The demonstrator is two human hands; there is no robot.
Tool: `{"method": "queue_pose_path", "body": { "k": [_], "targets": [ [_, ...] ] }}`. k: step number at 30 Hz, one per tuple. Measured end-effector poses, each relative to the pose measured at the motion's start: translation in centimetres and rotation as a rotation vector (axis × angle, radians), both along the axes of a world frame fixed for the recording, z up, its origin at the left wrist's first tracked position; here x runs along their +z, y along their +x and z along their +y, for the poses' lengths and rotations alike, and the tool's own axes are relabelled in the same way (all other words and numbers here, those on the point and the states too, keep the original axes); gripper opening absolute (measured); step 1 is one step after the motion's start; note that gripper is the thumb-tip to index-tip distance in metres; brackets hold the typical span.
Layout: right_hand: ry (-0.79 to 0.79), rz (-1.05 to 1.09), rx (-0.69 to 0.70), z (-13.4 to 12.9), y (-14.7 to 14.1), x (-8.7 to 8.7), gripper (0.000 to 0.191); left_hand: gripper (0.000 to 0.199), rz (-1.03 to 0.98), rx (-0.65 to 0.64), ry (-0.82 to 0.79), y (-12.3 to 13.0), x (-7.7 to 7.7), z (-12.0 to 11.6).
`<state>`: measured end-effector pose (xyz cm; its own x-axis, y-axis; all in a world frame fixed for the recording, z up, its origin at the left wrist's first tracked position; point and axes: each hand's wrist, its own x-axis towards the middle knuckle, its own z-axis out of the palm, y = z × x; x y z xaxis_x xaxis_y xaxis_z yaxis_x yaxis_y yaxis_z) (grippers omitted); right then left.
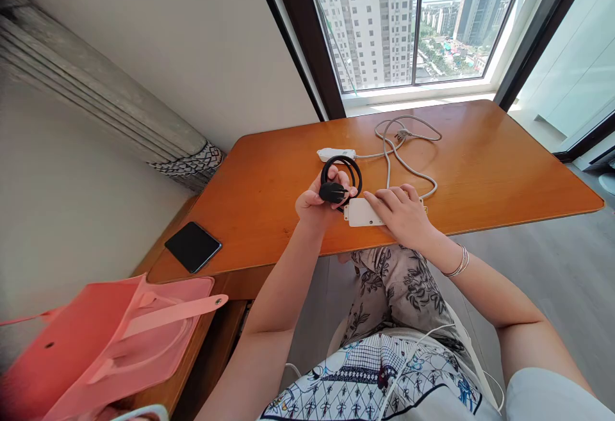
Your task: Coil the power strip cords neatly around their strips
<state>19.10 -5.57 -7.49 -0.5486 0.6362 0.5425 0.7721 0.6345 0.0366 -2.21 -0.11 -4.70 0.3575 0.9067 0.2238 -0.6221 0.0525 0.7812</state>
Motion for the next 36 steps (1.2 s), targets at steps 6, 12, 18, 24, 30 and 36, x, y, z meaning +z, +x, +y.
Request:
{"method": "queue_pose_path", "body": {
  "k": [6,12,18,24,30,36],
  "targets": [
    [-0.181,0.066,0.050,-0.4,-0.4,0.1,0.066,0.034,-0.018,-0.002,-0.088,0.2,0.1,-0.4],
    [-0.539,0.048,0.065,-0.7,-0.3,1.8,0.049,0.035,0.028,-0.023,-0.192,0.6,0.4,-0.8],
    [-0.720,-0.019,0.205,0.6,0.9,4.9,0.038,0.037,0.083,-0.212,-0.315,0.1,0.1,-0.7],
    [-0.666,-0.068,0.264,1.0,1.8,5.6,0.042,0.037,0.099,-0.358,-0.379,-0.2,0.2,-0.7],
    [-0.590,0.099,0.201,0.8,1.8,3.3,0.044,0.032,0.017,-0.275,-0.429,-0.3,0.2,-1.0],
    [-0.505,0.209,0.157,1.8,2.3,1.1,0.113,0.030,0.023,-0.284,-0.414,-0.5,0.2,-1.7]
  ]
}}
